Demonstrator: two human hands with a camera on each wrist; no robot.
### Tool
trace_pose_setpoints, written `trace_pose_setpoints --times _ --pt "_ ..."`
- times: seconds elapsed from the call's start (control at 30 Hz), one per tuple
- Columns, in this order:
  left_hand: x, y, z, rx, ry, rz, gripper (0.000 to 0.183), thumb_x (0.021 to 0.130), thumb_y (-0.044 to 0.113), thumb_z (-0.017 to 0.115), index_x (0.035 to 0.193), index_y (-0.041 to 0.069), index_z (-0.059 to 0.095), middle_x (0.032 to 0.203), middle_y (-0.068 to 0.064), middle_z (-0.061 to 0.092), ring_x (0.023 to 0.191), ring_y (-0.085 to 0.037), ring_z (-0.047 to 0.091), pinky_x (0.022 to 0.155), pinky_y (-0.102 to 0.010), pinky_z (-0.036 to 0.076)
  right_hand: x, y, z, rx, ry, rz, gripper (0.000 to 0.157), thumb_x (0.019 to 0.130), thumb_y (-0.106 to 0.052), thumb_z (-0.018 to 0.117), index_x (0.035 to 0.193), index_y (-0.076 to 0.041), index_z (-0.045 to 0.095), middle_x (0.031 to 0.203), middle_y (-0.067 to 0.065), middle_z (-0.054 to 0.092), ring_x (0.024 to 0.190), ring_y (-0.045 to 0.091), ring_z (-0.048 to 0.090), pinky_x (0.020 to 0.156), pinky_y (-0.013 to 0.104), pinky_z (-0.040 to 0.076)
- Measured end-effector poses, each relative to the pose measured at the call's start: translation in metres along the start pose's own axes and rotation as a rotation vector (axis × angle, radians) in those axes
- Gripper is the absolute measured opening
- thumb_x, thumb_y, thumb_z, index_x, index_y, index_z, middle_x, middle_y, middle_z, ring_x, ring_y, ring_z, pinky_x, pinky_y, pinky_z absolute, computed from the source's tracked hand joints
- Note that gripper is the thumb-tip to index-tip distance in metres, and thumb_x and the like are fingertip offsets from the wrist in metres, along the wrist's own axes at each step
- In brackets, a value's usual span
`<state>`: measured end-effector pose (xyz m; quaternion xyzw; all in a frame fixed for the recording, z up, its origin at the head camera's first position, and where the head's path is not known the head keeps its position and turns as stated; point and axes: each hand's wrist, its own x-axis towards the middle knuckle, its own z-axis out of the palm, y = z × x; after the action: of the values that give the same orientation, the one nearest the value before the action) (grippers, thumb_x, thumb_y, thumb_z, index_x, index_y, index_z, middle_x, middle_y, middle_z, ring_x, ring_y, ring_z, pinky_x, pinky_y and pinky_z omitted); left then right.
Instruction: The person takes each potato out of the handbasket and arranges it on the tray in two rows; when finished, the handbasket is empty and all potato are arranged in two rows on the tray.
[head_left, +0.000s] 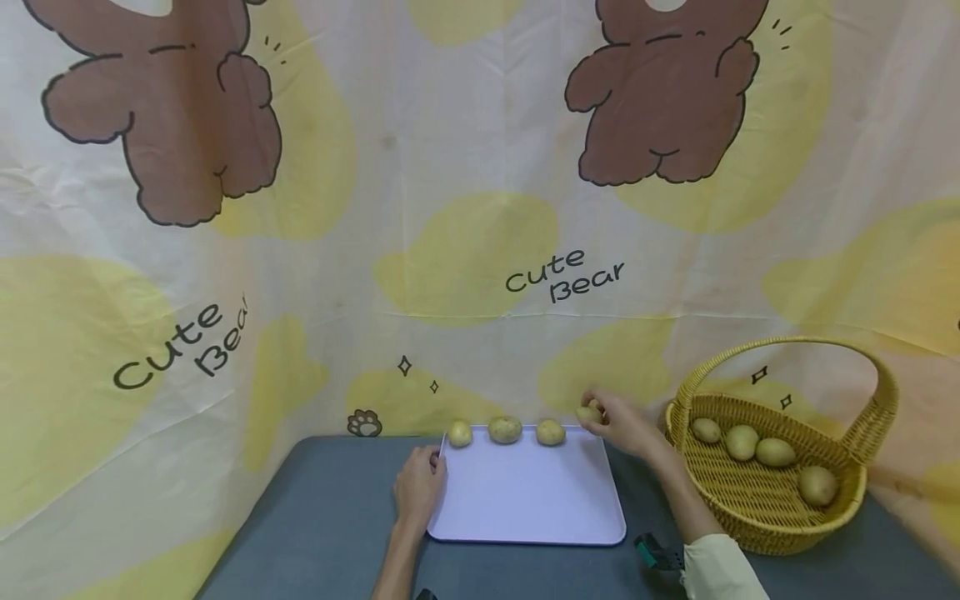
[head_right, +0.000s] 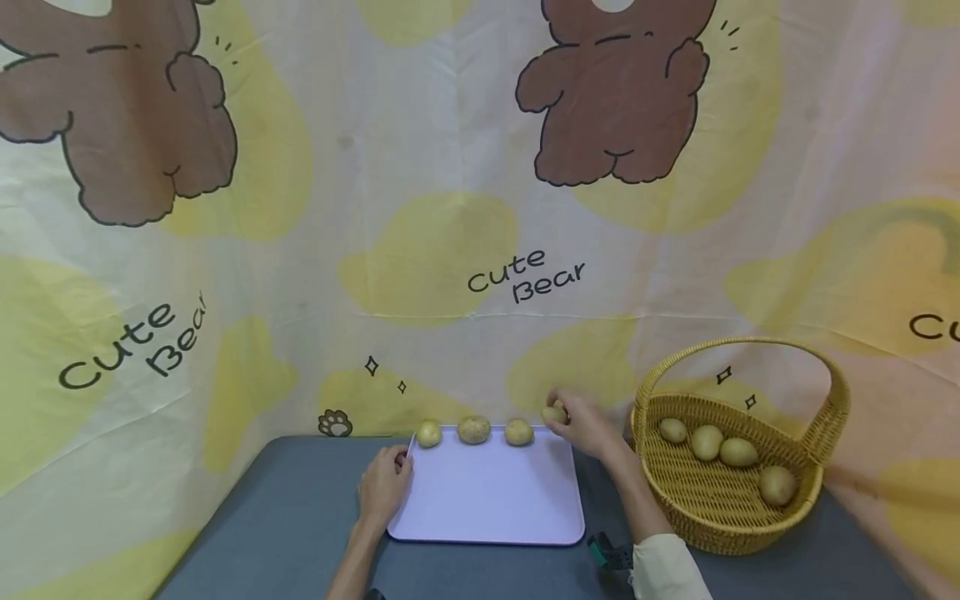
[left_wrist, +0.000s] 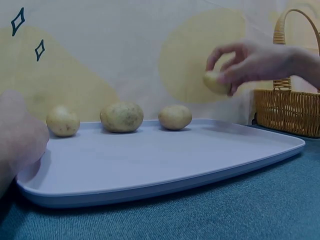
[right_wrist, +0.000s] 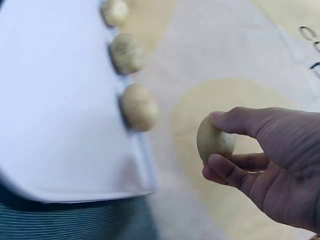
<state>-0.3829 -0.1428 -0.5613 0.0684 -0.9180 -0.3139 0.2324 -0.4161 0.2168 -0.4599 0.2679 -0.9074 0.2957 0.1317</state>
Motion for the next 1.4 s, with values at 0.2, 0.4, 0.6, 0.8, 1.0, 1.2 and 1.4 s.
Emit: trace_pose_setpoints --times 0.2,0.4,0.6,0.8,1.0,1.2,1.4 --pt "-0.001 -0.002 0.002 -0.003 -0.003 -0.001 0.022 0.096 0.016 0.071 0.113 0.004 0.077 0.089 -0.008 0.068 0.069 -0.017 0.058 0.058 -0.033 0.043 -0.004 0.015 0.022 -0.073 -0.084 0.005 0.021 0.091 -0.008 0.078 0.108 -0.004 0.066 0.081 0.001 0.065 0.071 0.008 0.053 0.061 0.024 0.043" --pt "0.001 -0.004 0.003 -0.01 -0.002 0.002 0.022 0.095 0.016 0.07 0.113 0.003 0.077 0.089 -0.007 0.068 0.069 -0.017 0.058 0.058 -0.033 0.042 -0.006 0.023 0.034 -0.121 -0.038 -0.004 0.019 0.088 0.006 0.075 0.103 0.001 0.065 0.089 0.012 0.068 0.077 0.016 0.06 0.067 0.029 0.049" --pt "0.002 -0.003 0.002 -0.012 -0.001 0.006 0.023 0.095 0.015 0.071 0.114 0.003 0.077 0.089 -0.008 0.068 0.069 -0.017 0.058 0.058 -0.032 0.042 -0.006 0.025 0.038 -0.138 -0.012 -0.004 0.025 0.084 0.009 0.077 0.103 0.001 0.063 0.089 0.012 0.066 0.077 0.017 0.059 0.065 0.028 0.049" --pt "0.002 -0.003 0.002 -0.006 -0.007 -0.002 0.022 0.096 0.016 0.071 0.113 0.004 0.077 0.088 -0.006 0.067 0.068 -0.016 0.057 0.058 -0.032 0.041 -0.006 0.025 0.038 -0.126 -0.024 0.018 0.026 0.084 0.009 0.077 0.104 0.001 0.063 0.089 0.013 0.066 0.077 0.017 0.058 0.065 0.028 0.048" --pt "0.002 -0.003 0.002 -0.007 -0.006 0.008 0.022 0.096 0.015 0.07 0.113 0.004 0.077 0.087 -0.006 0.066 0.068 -0.015 0.056 0.057 -0.031 0.04 -0.005 0.02 0.032 -0.133 -0.059 0.066 0.026 0.085 0.007 0.078 0.107 0.002 0.064 0.093 0.013 0.067 0.08 0.018 0.058 0.068 0.031 0.049" --pt "0.0 -0.004 0.002 -0.011 -0.006 0.001 0.022 0.095 0.016 0.07 0.113 0.004 0.077 0.087 -0.006 0.066 0.069 -0.016 0.056 0.058 -0.032 0.041 -0.004 0.012 0.022 -0.151 -0.089 0.089 0.028 0.087 0.004 0.077 0.113 0.005 0.064 0.103 0.018 0.069 0.088 0.024 0.062 0.075 0.038 0.054" --pt "0.001 -0.003 0.002 -0.016 -0.01 0.002 0.022 0.096 0.016 0.07 0.113 0.004 0.077 0.09 -0.007 0.068 0.071 -0.017 0.059 0.06 -0.034 0.043 -0.002 -0.001 0.011 -0.159 -0.097 0.084 0.031 0.087 0.006 0.075 0.116 0.004 0.064 0.112 0.023 0.069 0.1 0.032 0.068 0.082 0.046 0.056"
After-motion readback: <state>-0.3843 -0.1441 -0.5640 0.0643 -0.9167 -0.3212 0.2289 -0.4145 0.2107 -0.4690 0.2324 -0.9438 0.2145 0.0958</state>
